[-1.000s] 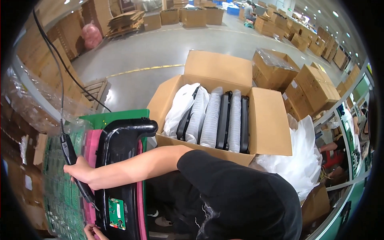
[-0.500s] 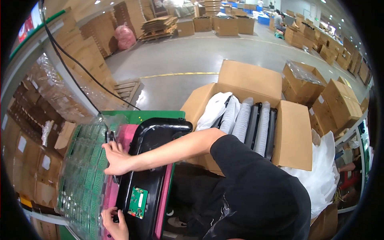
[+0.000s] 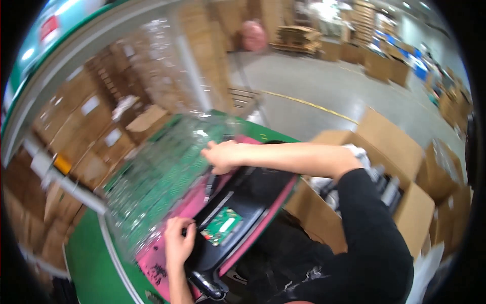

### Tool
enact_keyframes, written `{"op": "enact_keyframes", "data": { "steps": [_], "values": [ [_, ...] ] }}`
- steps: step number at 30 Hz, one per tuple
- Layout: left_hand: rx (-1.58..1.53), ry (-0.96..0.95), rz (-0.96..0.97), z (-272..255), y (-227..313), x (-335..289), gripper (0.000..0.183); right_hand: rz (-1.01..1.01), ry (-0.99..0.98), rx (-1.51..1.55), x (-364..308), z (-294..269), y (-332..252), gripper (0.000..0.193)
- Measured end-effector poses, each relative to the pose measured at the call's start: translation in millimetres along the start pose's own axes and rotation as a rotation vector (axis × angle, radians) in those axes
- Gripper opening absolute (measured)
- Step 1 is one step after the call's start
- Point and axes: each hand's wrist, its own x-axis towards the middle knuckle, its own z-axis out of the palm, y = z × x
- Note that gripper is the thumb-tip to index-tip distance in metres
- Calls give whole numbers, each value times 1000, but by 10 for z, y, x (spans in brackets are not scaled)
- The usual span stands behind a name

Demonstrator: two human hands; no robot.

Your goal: Assembling electronic circuit boards into black plastic housings using an electric screwdriver on a factory line.

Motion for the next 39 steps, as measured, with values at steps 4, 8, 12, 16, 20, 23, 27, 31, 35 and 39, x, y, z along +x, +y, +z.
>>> {"op": "enact_keyframes", "data": {
  "steps": [4,8,12,16,20,23,27,31,35,39],
  "values": [
    [-25,-56,-12,-55,-14,-14,9,-254,638,-12,-101,-1035,-488,50],
    [-66,-25,-4,-77,-5,-45,10,-835,1427,114,30,-2400,-1211,33],
    [-47,-24,27,-62,-106,-106,14,-866,1398,179,130,-3333,-1978,40],
    [-56,-31,5,-63,-76,-110,13,-769,1346,50,537,-3700,-2518,56],
    [-29,-63,32,-25,-62,-59,14,-491,1345,-56,1529,-4219,-2642,52],
    [-32,-64,20,-29,-75,-82,14,-486,1345,-66,1640,-4216,-2782,53],
    [-41,-19,36,-33,-110,-93,13,-615,1426,-35,1624,-4114,-2772,58],
    [-31,-21,35,-25,-124,-107,13,-742,1528,-16,1524,-3974,-2676,63],
    [-31,-46,41,-38,-131,-72,14,-824,1606,-17,1475,-3851,-2531,67],
    [-24,-36,35,-3,-125,-114,14,-917,1619,123,1377,-3724,-2516,78]
  ]
}}
